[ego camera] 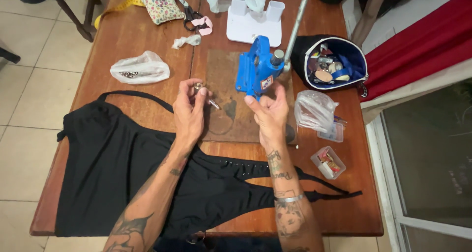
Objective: Marking a garment with a fabric pen and using a manual press machine to attach decorative studs.
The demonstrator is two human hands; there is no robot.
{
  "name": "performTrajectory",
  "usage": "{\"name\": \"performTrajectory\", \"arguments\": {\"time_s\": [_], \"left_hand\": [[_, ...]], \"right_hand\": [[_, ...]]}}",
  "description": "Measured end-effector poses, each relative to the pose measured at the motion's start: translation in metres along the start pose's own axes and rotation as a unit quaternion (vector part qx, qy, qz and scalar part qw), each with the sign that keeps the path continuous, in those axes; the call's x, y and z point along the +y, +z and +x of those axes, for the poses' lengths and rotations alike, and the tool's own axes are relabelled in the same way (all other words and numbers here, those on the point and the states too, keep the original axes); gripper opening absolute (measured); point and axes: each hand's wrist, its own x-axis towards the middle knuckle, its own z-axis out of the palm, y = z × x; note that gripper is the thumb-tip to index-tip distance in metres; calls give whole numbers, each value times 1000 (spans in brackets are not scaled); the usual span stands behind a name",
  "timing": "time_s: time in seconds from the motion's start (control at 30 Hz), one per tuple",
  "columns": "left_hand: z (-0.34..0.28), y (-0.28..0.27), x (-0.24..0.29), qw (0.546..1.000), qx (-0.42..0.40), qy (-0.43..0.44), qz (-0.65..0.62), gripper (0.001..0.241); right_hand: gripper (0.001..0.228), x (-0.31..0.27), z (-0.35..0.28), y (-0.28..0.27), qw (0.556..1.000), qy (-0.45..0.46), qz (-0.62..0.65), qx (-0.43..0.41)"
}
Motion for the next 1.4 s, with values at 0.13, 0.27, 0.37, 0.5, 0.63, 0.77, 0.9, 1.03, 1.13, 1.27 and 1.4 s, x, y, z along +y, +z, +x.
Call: {"name": "performTrajectory", "arguments": {"time_s": [0.13, 0.27, 0.37, 0.5, 0.63, 0.77, 0.9, 1.03, 1.13, 1.27, 1.4], "left_hand": [[0, 0, 2, 1000, 2, -1, -7, 22], [-1, 1, -1, 1000, 1, -6, -6, 22], [0, 0, -2, 1000, -2, 5, -8, 22], [-1, 0, 2, 1000, -3, 3, -12, 22], [0, 1, 1, 1000, 1, -1, -12, 23], [0, 0, 0, 1000, -1, 0, -16, 23], [-1, -1, 1, 1000, 2, -2, -10, 22], [1, 1, 3, 1000, -2, 1, -9, 23], [0, 0, 3, 1000, -2, 1, -7, 22], [0, 0, 4, 1000, -3, 3, -14, 22], [2, 0, -1, 1000, -2, 6, -4, 22]], "right_hand": [[35, 28, 8, -20, 999, 36, 13, -9], [45, 31, 9, -13, 999, 17, 28, 38], [65, -19, -8, 9, 999, 41, 33, -3], [44, 42, 12, -34, 999, 37, 22, 12], [57, -7, 3, -12, 999, 34, 25, 14], [47, 31, 7, -20, 998, 63, 12, -12], [35, 45, 14, -28, 999, 41, -12, 17], [32, 22, 6, -11, 999, 42, 13, 15], [15, 36, 8, -16, 999, 34, -5, 7], [32, 11, 16, -6, 991, -26, -116, 56], [46, 15, 23, 2, 981, -46, -152, 115]]}}
